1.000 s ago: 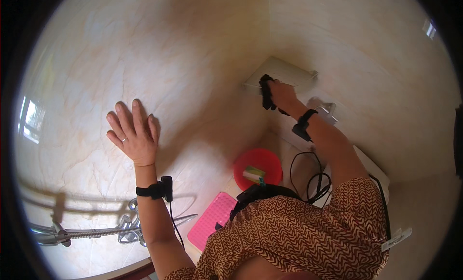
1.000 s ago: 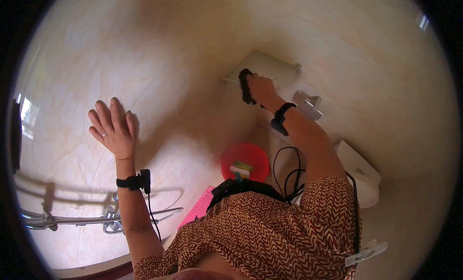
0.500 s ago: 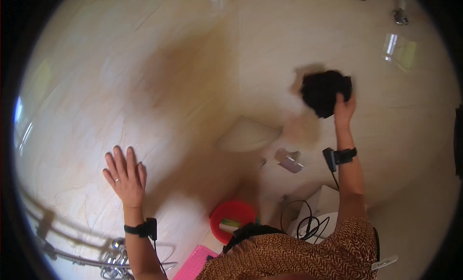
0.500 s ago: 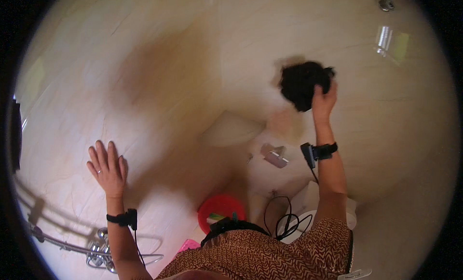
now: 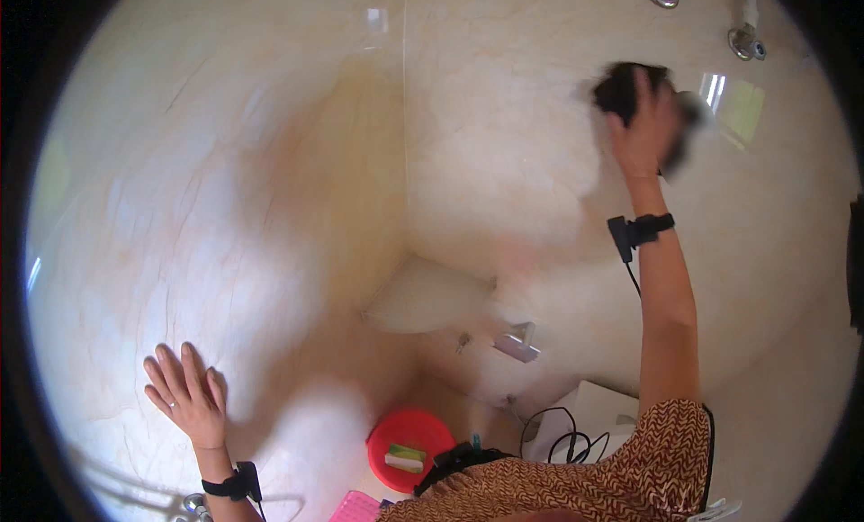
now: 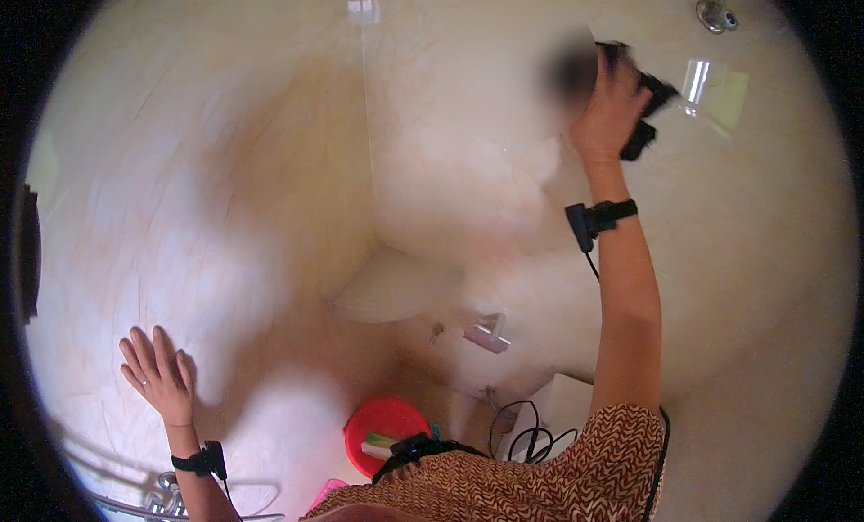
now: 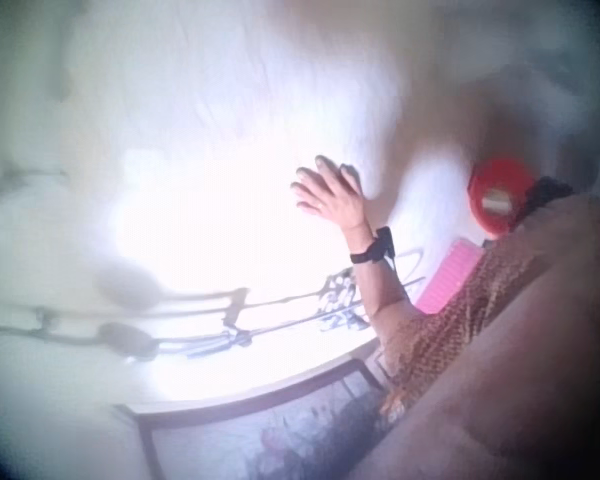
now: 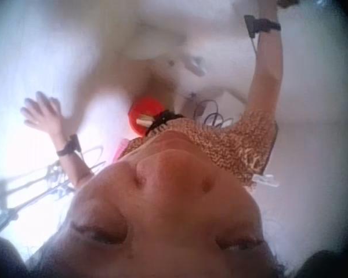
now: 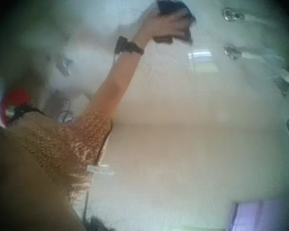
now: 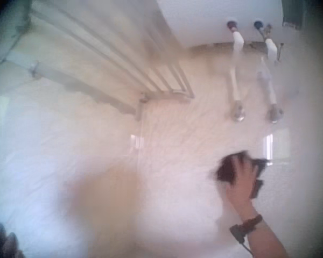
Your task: The person wipes the tiled walls and fixtures of a bathroom using a black cloth. They clean the shower area, including the shower head and pipe, and then move to wipe the window frame and glass.
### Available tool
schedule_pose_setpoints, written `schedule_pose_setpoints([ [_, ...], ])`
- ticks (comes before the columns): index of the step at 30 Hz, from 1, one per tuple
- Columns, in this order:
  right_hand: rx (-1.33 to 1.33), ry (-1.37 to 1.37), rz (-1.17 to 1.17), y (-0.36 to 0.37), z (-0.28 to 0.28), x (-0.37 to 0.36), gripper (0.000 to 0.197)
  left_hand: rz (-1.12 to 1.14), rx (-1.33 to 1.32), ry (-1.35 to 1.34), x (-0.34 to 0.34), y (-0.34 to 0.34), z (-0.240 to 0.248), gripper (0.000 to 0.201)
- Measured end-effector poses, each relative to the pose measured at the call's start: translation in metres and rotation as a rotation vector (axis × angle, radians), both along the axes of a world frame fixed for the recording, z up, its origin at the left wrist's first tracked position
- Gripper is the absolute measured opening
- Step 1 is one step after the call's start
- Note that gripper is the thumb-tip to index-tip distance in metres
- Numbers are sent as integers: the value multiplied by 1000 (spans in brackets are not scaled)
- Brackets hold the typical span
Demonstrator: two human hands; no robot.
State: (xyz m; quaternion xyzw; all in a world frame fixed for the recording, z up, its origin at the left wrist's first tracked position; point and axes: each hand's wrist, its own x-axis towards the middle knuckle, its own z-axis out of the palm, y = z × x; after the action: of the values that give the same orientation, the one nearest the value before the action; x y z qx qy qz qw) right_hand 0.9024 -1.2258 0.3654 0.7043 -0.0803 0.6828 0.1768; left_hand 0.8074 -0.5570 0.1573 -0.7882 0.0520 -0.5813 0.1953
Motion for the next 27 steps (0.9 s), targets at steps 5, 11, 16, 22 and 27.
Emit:
schedule_pose_setpoints([
  [5, -184, 199, 482, 73, 0, 82, 54, 75, 56, -9, 6, 4, -2, 49],
  [11, -348, 310, 423, 119, 25, 110, 17, 144, 92, 22, 13, 1, -4, 55],
  [16, -310, 246, 533, 80, 49, 80, 21, 218, 110, 75, 3, 2, -3, 55],
  [22, 210, 170, 1117, 19, 86, 25, 30, 217, 112, 40, 5, -4, 2, 52],
  [27, 433, 107, 1260, -24, 95, -12, 32, 231, 114, 65, 0, -6, 7, 54],
])
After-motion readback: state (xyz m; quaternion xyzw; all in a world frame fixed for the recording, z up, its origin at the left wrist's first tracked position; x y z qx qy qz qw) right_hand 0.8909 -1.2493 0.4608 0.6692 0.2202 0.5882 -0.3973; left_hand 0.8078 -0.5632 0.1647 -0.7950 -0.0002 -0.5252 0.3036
